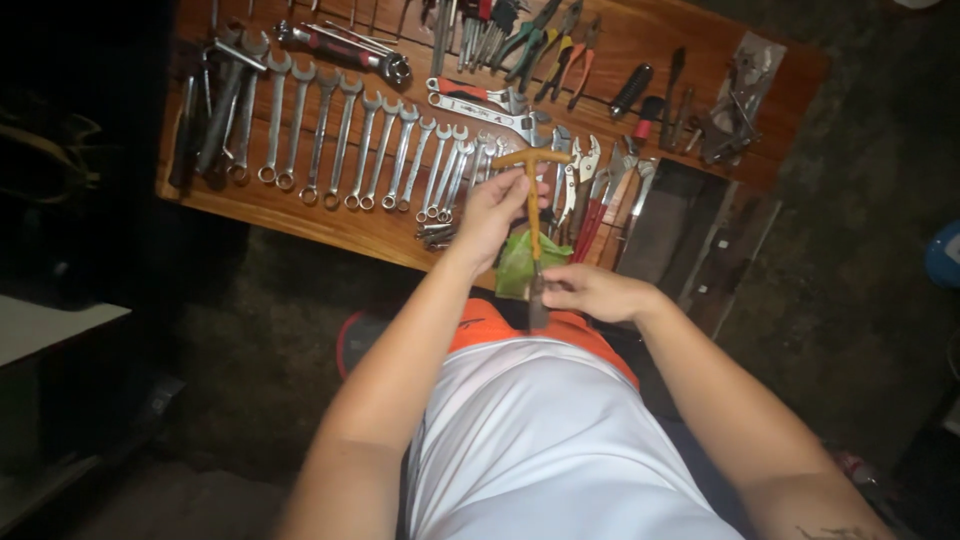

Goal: Organizing various mechanical tools like wrenches and pliers on a workbench and placing some items into a metal toolbox.

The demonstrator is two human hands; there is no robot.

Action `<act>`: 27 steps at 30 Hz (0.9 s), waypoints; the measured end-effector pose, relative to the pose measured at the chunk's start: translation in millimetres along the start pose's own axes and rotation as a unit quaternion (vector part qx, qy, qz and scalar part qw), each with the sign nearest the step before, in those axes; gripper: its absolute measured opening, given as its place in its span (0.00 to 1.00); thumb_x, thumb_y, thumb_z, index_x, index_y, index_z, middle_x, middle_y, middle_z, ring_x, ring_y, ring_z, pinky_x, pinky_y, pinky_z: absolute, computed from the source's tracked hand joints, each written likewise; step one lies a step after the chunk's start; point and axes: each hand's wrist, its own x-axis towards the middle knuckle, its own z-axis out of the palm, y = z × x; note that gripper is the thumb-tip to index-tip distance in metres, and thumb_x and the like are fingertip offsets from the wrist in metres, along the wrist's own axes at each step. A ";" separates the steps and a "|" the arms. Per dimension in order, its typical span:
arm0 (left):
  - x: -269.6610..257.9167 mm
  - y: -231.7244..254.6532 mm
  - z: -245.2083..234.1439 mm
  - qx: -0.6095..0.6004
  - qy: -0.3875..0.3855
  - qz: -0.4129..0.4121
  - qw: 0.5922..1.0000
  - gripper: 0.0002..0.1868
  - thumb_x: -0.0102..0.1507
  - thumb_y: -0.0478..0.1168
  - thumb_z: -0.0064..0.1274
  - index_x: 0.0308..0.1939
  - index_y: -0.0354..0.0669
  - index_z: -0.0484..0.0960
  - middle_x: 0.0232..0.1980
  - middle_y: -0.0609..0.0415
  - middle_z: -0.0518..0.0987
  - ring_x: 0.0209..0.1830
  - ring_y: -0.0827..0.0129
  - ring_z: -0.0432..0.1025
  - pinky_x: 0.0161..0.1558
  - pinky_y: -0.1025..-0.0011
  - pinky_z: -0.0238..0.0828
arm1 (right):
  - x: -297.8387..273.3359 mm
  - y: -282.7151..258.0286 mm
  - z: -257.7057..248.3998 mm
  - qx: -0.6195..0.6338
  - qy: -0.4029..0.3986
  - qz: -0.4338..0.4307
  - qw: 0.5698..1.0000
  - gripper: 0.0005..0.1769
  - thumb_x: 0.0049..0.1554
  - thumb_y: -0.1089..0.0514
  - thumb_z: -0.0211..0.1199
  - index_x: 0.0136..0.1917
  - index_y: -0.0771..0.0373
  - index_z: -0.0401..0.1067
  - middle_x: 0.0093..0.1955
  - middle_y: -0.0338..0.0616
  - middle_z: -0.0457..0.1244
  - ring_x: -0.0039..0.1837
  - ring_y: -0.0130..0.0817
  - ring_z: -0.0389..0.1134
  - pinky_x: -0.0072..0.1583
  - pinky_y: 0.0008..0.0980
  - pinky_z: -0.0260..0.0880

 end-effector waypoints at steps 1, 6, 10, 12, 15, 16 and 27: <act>-0.9 -1.5 -1.2 0.000 -0.003 -0.002 1.000 0.20 0.72 0.44 0.46 0.63 0.36 0.77 0.51 0.51 0.82 0.50 0.69 0.77 0.55 0.70 0.75 | 2.2 1.2 -0.4 0.001 0.003 0.001 1.000 0.20 0.64 0.51 0.56 0.64 0.64 0.71 0.59 0.38 0.68 0.62 0.25 0.65 0.66 0.30 0.64; -9.0 0.5 -1.1 0.055 -0.008 0.043 0.998 0.20 0.73 0.43 0.48 0.62 0.31 0.76 0.51 0.47 0.83 0.48 0.67 0.79 0.53 0.71 0.77 | 12.7 -2.8 -1.8 -0.162 0.014 -0.021 0.986 0.20 0.64 0.49 0.57 0.63 0.63 0.71 0.60 0.44 0.64 0.64 0.34 0.65 0.65 0.34 0.64; -13.0 1.9 -0.6 0.037 -0.002 0.035 0.999 0.19 0.72 0.42 0.47 0.61 0.30 0.75 0.50 0.49 0.82 0.46 0.66 0.79 0.50 0.68 0.80 | 19.2 5.1 -5.1 -0.168 0.023 -0.024 0.985 0.21 0.64 0.47 0.56 0.63 0.62 0.70 0.61 0.45 0.64 0.65 0.36 0.66 0.65 0.35 0.65; -14.9 6.6 2.0 0.062 0.018 0.044 0.997 0.18 0.71 0.42 0.46 0.60 0.32 0.76 0.49 0.51 0.82 0.44 0.67 0.80 0.49 0.67 0.81 | 24.6 21.0 -8.6 -0.208 0.039 -0.034 0.977 0.22 0.65 0.46 0.56 0.65 0.63 0.71 0.62 0.47 0.64 0.67 0.40 0.65 0.68 0.37 0.64; -13.9 -1.9 -13.1 0.121 0.020 0.108 0.987 0.16 0.74 0.40 0.46 0.58 0.31 0.80 0.50 0.50 0.83 0.47 0.68 0.80 0.52 0.69 0.80 | 30.1 33.1 -5.7 -0.230 0.152 -0.133 0.952 0.34 0.65 0.48 0.60 0.77 0.66 0.55 0.75 0.56 0.52 0.76 0.49 0.54 0.72 0.43 0.53; -18.4 11.0 -11.4 0.121 0.018 0.106 0.987 0.16 0.74 0.40 0.46 0.58 0.31 0.80 0.50 0.50 0.83 0.47 0.68 0.80 0.52 0.69 0.80 | 28.3 30.3 -3.8 -0.229 0.154 -0.132 0.952 0.34 0.65 0.48 0.60 0.77 0.66 0.55 0.75 0.56 0.52 0.76 0.49 0.54 0.72 0.43 0.53; -36.5 104.2 -66.7 0.286 0.162 0.361 0.873 0.23 0.71 0.21 0.44 0.69 0.36 0.74 0.54 0.54 0.72 0.56 0.69 0.73 0.61 0.71 0.75 | 27.6 114.0 -13.7 -0.034 0.350 -0.020 0.936 0.29 0.53 0.60 0.69 0.67 0.66 0.69 0.57 0.45 0.69 0.56 0.33 0.70 0.60 0.33 0.73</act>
